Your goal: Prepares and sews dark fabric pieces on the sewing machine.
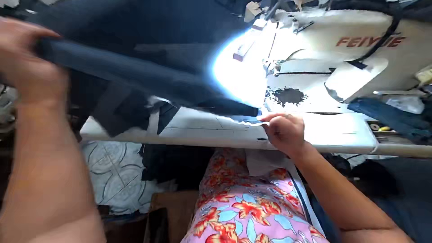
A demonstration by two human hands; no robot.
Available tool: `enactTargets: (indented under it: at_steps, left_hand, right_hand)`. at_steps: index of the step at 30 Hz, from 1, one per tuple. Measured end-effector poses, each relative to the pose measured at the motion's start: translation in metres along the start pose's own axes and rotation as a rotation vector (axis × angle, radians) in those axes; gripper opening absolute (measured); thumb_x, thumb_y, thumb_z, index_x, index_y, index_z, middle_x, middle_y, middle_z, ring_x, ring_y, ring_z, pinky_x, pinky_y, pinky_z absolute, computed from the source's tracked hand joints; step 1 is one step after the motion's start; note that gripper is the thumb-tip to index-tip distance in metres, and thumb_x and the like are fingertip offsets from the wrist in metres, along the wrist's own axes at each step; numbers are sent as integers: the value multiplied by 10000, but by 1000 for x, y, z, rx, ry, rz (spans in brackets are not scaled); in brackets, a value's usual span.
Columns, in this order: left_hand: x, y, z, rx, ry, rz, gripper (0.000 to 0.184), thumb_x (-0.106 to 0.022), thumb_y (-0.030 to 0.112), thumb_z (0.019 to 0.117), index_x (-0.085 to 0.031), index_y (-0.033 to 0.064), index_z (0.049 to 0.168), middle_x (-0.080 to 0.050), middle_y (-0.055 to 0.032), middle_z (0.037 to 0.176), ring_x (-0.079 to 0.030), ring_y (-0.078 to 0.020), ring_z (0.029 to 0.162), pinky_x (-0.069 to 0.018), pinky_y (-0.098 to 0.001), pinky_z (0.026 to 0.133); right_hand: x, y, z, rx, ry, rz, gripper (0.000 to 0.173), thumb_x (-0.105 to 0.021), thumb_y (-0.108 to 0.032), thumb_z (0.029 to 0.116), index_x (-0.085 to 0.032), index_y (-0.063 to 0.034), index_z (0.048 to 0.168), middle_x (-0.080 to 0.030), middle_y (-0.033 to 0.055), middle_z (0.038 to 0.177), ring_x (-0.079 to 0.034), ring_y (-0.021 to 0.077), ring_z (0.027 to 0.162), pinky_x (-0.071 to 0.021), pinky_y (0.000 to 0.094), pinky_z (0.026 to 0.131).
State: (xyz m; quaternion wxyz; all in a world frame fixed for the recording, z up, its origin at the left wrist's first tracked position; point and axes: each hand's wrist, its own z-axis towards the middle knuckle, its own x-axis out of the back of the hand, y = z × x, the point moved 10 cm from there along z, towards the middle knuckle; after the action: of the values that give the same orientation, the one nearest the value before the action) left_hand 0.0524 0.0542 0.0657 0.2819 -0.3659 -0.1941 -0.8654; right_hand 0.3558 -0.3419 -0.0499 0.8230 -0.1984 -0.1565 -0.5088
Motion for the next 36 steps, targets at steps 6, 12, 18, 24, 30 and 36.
enactTargets:
  at_steps: [6,12,18,24,30,36]
  left_hand:
    - [-91,77,-92,183,-397,-104,467,-556,-178,840,-647,-87,1289,-430,-387,1497,-421,-601,1369,-342,-752,1090]
    - [-154,286,-152,-313,-393,-417,377,-503,160,1040,-643,-17,1341,-588,-201,1446,-516,-354,1394,-346,-546,1182]
    - [-196,356,-182,-349,-486,-427,592,-509,385,1042,-524,-26,1467,-473,-202,1561,-408,-354,1485,-299,-573,1203]
    - [-190,358,-190,-340,-508,-418,624,-477,432,1041,-522,-17,1472,-442,-183,1590,-367,-336,1511,-255,-580,1220]
    - [-176,281,-202,-248,-560,-258,654,-434,444,1067,-411,9,1555,-372,-164,1637,-319,-326,1536,-218,-615,1223]
    - [-138,198,-191,-213,-303,-357,402,-602,261,1019,-665,-23,1296,-650,-217,1350,-587,-380,1320,-382,-587,1148]
  right_hand:
    - [-38,25,-51,-172,-358,-83,130,-613,-38,832,-735,2,850,-751,140,877,-725,293,757,-582,487,676]
    - [42,108,-80,-915,-470,-563,303,-722,-165,944,-681,88,1106,-662,343,1051,-658,548,945,-486,727,752]
    - [79,141,-101,-1087,-471,-741,576,-683,-382,984,-570,95,1286,-499,415,1353,-509,636,1212,-392,800,919]
    - [-34,29,-47,-410,-416,-313,548,-480,-309,1023,-568,92,1386,-602,319,1352,-588,454,1270,-481,593,1011]
    - [-74,6,-89,-324,-683,-317,516,-375,-291,1087,-509,-6,1497,-474,152,1580,-457,313,1464,-351,551,1176]
    - [-46,4,-84,-256,-250,-170,241,-617,-135,981,-762,-43,1150,-732,175,1211,-679,332,1170,-520,486,971]
